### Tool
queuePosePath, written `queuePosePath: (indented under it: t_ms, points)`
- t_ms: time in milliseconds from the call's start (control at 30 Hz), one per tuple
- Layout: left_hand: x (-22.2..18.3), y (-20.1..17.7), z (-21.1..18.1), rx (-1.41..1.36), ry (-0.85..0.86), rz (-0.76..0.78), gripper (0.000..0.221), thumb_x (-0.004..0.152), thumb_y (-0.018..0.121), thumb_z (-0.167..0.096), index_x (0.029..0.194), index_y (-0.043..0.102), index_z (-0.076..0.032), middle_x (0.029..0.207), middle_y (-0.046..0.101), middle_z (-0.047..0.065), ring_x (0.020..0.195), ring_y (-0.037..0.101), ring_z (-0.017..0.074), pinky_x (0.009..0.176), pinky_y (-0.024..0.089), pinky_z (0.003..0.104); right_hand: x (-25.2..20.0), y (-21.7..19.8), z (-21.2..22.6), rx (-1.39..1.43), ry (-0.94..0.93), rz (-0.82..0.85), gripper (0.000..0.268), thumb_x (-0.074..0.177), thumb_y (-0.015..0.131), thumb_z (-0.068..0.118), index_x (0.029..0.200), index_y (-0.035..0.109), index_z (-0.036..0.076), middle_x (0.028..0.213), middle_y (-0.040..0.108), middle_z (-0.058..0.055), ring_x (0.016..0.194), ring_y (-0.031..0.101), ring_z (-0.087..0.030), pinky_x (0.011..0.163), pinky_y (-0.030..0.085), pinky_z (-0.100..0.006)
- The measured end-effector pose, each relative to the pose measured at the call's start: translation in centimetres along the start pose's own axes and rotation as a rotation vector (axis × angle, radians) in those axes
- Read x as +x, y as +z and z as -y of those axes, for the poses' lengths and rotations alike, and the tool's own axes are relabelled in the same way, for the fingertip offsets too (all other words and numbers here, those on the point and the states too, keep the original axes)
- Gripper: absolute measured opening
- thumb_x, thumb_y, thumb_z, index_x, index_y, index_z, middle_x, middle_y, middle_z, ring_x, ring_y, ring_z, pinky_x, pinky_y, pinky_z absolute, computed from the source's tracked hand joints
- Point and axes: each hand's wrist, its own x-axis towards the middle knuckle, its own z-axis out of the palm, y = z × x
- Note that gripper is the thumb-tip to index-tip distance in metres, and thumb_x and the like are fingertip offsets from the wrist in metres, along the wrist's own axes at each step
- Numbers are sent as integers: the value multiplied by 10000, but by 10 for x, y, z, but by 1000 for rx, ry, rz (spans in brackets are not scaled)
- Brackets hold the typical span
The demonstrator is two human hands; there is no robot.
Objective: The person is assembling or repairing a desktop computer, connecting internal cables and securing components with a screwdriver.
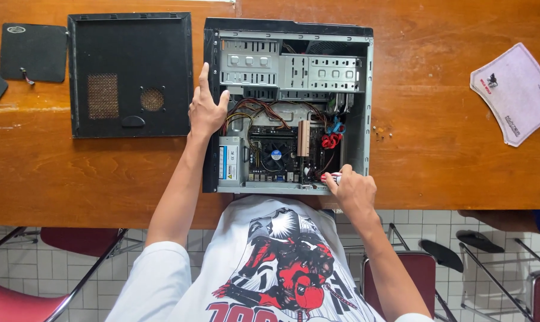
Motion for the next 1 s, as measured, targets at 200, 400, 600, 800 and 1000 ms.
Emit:
queuePosePath:
  t_ms: [200,400,600,800,1000]
  points:
    - [1,-1,1,6,-1,2,748,992,594,-425,1619,194,-347,1226,610,275,1124,632,555,947,486,659,-5,0,5,103,-83,-15,443,945,573,600,966,653,164,694,699,-53,680,735,-271,712,525,-421]
    - [1,-1,1,11,2,-10,748,990,595,-423,1620,202,-336,1226,615,276,1124,636,551,946,488,657,-4,5,9,144,-25,-47,458,929,570,655,939,644,202,638,694,-17,647,737,-240,749,515,-386]
    - [3,0,7,22,30,-12,780,972,613,-407,1622,188,-334,1247,613,274,1127,634,551,924,495,664,2,-18,7,235,82,-20,447,922,628,627,898,696,186,653,735,-59,635,746,-258,752,516,-397]
    - [11,18,24,116,175,-158,703,945,662,-361,1567,352,-250,1322,551,221,1250,528,479,919,504,623,-16,-59,-66,882,308,-313,242,929,750,338,1020,743,113,807,690,-130,708,694,-278,674,552,-372]
    - [-2,66,34,208,825,-426,233,933,700,-340,1155,698,-268,1152,597,-24,1172,524,203,891,440,347,-27,39,-132,1271,484,-528,373,1098,671,213,1392,583,-1,1109,651,-201,825,651,-182,677,552,-245]
